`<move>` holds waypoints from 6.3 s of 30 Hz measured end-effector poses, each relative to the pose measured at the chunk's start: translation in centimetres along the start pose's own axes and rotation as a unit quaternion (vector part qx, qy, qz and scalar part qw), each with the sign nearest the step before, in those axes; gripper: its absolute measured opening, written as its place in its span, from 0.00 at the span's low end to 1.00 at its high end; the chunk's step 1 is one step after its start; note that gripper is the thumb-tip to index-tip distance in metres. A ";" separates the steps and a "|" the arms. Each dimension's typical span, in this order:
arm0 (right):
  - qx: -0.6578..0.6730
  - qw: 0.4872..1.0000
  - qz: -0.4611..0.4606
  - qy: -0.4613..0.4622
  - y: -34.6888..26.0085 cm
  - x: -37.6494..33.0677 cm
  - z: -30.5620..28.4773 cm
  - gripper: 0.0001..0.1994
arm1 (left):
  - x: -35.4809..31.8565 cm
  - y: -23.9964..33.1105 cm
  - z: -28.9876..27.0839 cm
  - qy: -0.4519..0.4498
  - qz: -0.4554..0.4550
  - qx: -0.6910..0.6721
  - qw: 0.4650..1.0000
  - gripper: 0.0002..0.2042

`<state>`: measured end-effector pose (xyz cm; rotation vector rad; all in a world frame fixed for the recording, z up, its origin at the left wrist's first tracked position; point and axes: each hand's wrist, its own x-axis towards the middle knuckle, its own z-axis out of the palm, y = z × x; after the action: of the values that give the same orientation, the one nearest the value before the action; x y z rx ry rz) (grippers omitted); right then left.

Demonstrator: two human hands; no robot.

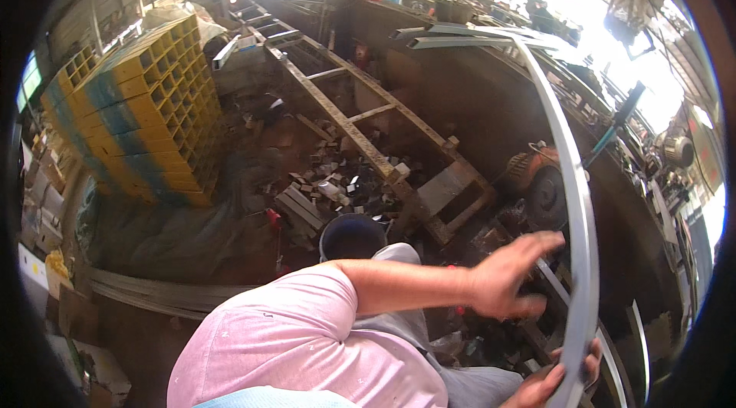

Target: The person positions long metal bars on a chop saw, secures them with clamps, and cuts them into shorter pieces. After each cut, the person removes the cut piece and places it aside, then repeats the process with the remaining bar.

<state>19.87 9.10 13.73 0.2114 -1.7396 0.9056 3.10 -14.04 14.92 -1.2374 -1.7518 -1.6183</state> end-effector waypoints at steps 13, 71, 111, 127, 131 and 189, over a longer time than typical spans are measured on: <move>-0.121 0.972 0.036 -0.200 -1.4 3.2 14.5 0.24 | -2.5 9.2 1.5 0.106 0.268 0.062 0.956 0.21; -0.051 0.637 0.556 -0.532 17.0 -19.3 4.5 0.32 | 13.8 -48.7 -40.5 0.562 -0.323 -0.140 0.748 0.26; 0.232 0.697 0.652 0.187 30.2 -7.3 -6.1 0.20 | -17.0 -9.5 -12.2 -0.308 -0.623 0.069 0.715 0.17; 0.411 0.513 0.665 0.354 45.9 -5.9 3.3 0.18 | -14.6 -12.6 -8.7 -0.343 -0.651 0.288 0.613 0.28; 0.347 0.578 0.655 0.342 46.1 -6.3 4.0 0.11 | -11.3 -11.0 -6.1 -0.374 -0.629 0.310 0.607 0.33; 0.278 0.711 0.631 0.136 36.3 -5.6 9.0 0.20 | -0.6 -36.2 -6.7 -0.280 -0.151 0.612 0.724 0.26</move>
<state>-4.87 26.56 -8.94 -0.8243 -1.0969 2.3084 -28.44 -17.27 -3.77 -0.7255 -2.6966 0.1571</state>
